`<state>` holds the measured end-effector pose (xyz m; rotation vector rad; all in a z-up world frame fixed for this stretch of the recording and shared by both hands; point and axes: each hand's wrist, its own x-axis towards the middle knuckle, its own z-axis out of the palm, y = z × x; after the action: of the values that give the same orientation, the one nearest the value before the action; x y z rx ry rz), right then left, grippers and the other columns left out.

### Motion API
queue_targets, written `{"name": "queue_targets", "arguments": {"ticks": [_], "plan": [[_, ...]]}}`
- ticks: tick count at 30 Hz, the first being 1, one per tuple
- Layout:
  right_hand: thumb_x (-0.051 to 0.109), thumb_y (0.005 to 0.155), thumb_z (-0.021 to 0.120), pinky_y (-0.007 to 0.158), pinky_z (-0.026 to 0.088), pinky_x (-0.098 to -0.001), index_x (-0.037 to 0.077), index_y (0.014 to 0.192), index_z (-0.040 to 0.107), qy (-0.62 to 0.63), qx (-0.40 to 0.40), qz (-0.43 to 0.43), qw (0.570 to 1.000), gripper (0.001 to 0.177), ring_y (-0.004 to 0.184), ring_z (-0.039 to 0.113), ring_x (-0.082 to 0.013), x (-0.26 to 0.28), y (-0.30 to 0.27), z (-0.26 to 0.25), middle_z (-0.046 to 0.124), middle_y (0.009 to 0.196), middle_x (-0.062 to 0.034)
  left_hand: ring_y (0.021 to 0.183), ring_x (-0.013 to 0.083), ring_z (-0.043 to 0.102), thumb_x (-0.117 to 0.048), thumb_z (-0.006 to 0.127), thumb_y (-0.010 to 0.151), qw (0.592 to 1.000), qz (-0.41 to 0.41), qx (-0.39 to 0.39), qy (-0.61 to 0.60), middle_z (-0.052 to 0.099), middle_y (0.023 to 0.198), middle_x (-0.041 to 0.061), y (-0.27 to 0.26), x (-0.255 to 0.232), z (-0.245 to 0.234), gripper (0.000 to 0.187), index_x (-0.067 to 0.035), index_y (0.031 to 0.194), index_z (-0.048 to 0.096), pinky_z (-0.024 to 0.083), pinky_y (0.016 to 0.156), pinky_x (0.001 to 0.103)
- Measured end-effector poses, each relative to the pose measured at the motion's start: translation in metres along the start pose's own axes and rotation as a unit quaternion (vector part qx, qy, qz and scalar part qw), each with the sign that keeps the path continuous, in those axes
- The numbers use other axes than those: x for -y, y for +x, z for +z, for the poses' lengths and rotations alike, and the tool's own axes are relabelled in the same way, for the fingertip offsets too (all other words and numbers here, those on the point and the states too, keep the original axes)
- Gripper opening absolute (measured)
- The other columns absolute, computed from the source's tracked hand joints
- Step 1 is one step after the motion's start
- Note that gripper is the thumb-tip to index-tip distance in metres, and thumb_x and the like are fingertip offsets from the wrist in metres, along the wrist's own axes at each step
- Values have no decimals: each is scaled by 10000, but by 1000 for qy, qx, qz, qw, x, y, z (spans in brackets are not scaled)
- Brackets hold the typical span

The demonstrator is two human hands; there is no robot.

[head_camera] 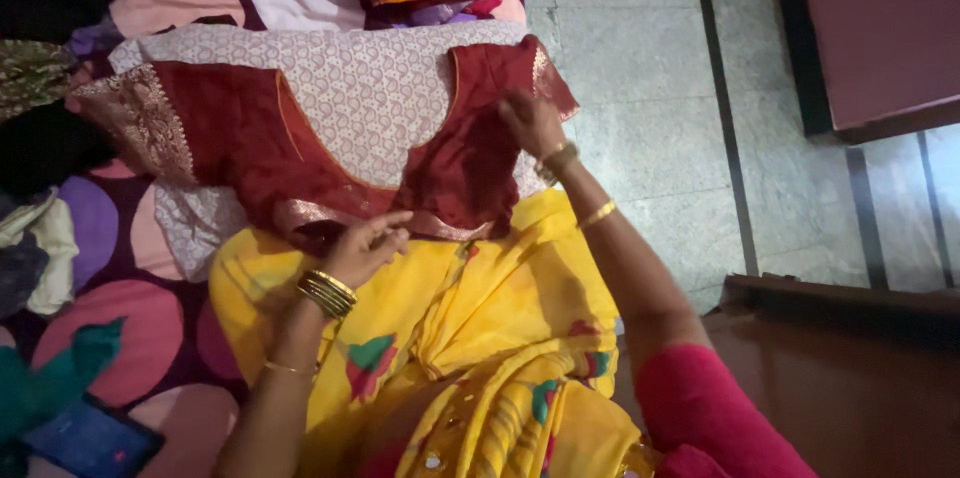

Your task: The person folds a green blouse and then a red blouse by hand on a patterned pillow. She smooths the fabric, aligns edges, and folds each garment into a compact shape, placing the finished items on a nearby pile.

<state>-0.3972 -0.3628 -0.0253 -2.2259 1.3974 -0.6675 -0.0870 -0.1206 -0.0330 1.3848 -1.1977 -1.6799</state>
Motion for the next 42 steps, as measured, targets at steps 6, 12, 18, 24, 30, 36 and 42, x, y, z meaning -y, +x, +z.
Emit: {"name": "queue_targets", "arguments": {"ticks": [6,12,18,24,30,36,42], "plan": [[144,1029,525,946,506,-482,28,1336,614,-21,-22,-27,999,340,1087,652,-430,-59,113,60,710,1134,-253,897,54,662,-183,608,1013,990,68,-10,-124,681,1009,-22,5,-4,10,400,-45,1389,614,546,747,232],[124,967,599,932,509,-483,42,1240,653,-108,115,-82,984,291,1061,662,-423,-74,161,95,709,1134,-251,830,60,665,-175,599,1012,977,95,-18,-193,703,965,-4,-2,-20,-37,396,-65,1392,601,560,733,237],[192,930,675,829,530,-476,50,1129,657,-106,179,23,978,246,967,672,-417,-36,144,52,717,999,-231,1087,237,717,-178,688,1048,848,234,-384,281,751,1202,115,84,-29,-169,259,-118,1299,695,593,937,385],[202,1040,651,725,538,-457,41,1042,645,-70,98,-46,992,161,794,691,-360,33,89,-6,700,887,-173,1277,351,605,-289,593,900,671,143,-390,615,636,1356,126,162,-33,-217,461,-96,1299,720,152,1076,654],[108,968,737,644,568,-362,86,1019,724,-55,-94,-185,977,58,738,726,-272,84,21,-100,738,910,-121,1097,355,655,-230,584,1070,837,104,-279,459,700,1163,156,94,-89,-218,200,-82,1132,703,329,1086,611],[-4,951,763,668,561,-326,25,1018,706,-39,-163,-251,953,93,758,731,-241,152,-23,-206,736,929,-136,903,282,701,-196,731,1146,729,329,-348,489,717,1024,105,-56,-202,-164,105,-105,1133,681,552,785,373],[28,994,738,580,521,-259,15,974,714,-6,-145,-356,923,34,618,647,-120,186,-77,-272,716,824,-56,686,250,675,-179,794,955,611,412,-328,591,713,871,94,-172,-328,-82,161,-73,1046,713,518,600,367]]}}
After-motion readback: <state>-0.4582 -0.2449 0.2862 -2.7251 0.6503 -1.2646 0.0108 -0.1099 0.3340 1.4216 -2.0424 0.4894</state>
